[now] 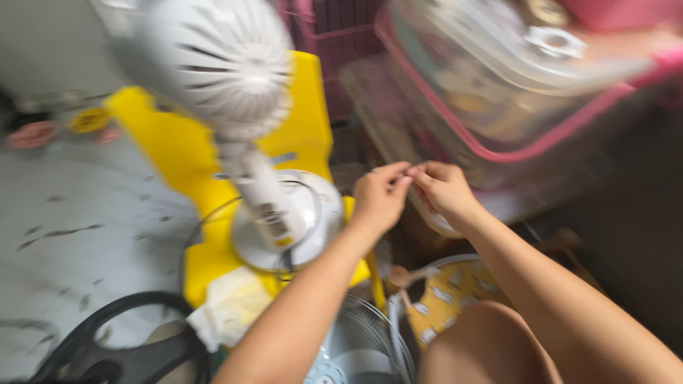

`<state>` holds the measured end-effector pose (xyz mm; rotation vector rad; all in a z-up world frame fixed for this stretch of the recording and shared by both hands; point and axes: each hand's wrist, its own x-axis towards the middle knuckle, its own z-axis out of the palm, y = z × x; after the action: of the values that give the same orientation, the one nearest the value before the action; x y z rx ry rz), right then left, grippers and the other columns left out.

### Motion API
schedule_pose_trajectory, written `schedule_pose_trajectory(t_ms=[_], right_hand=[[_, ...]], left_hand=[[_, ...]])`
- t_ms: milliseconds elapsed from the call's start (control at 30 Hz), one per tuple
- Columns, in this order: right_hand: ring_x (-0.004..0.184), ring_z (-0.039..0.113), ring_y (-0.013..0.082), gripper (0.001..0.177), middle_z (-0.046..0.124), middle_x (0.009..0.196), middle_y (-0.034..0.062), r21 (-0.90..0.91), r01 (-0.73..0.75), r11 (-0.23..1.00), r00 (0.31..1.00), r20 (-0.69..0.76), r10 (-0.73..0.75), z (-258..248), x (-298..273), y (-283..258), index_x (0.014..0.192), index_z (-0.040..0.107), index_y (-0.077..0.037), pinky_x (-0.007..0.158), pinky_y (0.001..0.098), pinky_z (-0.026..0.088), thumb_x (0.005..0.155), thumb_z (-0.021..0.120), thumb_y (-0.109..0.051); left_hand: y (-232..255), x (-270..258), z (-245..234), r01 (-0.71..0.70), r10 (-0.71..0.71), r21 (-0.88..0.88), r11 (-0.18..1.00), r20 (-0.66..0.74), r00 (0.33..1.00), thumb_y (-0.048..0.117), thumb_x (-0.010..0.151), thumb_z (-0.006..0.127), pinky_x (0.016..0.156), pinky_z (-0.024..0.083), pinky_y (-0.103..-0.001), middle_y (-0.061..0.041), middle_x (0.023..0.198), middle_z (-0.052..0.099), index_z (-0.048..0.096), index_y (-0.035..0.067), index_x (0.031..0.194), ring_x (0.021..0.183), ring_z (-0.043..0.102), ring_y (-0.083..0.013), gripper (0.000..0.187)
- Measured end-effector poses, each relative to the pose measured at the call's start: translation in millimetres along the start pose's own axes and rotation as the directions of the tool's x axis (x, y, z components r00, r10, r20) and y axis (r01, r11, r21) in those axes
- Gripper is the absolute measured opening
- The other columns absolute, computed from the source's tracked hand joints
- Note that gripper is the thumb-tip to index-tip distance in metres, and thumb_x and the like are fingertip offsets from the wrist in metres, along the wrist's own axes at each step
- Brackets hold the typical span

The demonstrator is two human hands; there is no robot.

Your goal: The person uses a multi-tool to pry and adjust the rear housing of a white electric fan placed on a yellow chair. They repeatedly insert the tool into seams and rotate the fan head to access different areas.

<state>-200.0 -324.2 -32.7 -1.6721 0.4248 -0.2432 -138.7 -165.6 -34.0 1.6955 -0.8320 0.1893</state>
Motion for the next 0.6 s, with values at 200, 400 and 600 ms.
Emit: schedule_pose_trajectory(t_ms=[200, 400, 600], right_hand=[[0.050, 0.038, 0.0069, 0.025, 0.046, 0.064, -0.0036, 0.390, -0.236, 0.890, 0.926, 0.367, 0.085, 43, -13, -47, 0.081, 0.057, -0.008, 0.043, 0.0238, 0.031, 0.102, 0.063, -0.021], [0.062, 0.058, 0.0189, 0.031, 0.069, 0.080, 0.0133, -0.055, -0.090, 0.994, 0.975, 0.201, 0.099, 69, 0, -53, 0.097, 0.074, -0.002, 0.054, 0.0304, 0.046, 0.100, 0.066, -0.032], [0.105, 0.071, 0.0429, 0.052, 0.074, 0.111, 0.0273, -0.904, -0.185, 0.386, 0.936, -0.282, -0.211, 28, 44, -15, 0.117, 0.073, 0.001, 0.089, 0.0502, 0.056, 0.094, 0.073, -0.046]], left_hand=[[37, -14, -74, 0.041, -0.057, -0.088, 0.995, -0.186, 0.981, 0.021, 0.090, 0.075, 0.066, 0.057, -0.035, -0.010, 0.082, 0.075, 0.078, 0.008, 0.096, 0.071, 0.075, -0.0244, 0.014], [47, -32, -118, -0.181, 0.191, 0.059, 0.982, -0.255, 0.948, 0.017, 0.100, 0.070, 0.075, 0.057, -0.033, -0.006, 0.091, 0.076, 0.071, 0.010, 0.096, 0.083, 0.074, -0.0254, 0.009], [47, -34, -140, 0.018, -0.047, -0.090, 0.996, -0.335, 0.941, 0.011, 0.094, 0.074, 0.064, 0.058, -0.030, -0.008, 0.084, 0.077, 0.074, 0.005, 0.097, 0.069, 0.075, -0.0169, 0.007]])
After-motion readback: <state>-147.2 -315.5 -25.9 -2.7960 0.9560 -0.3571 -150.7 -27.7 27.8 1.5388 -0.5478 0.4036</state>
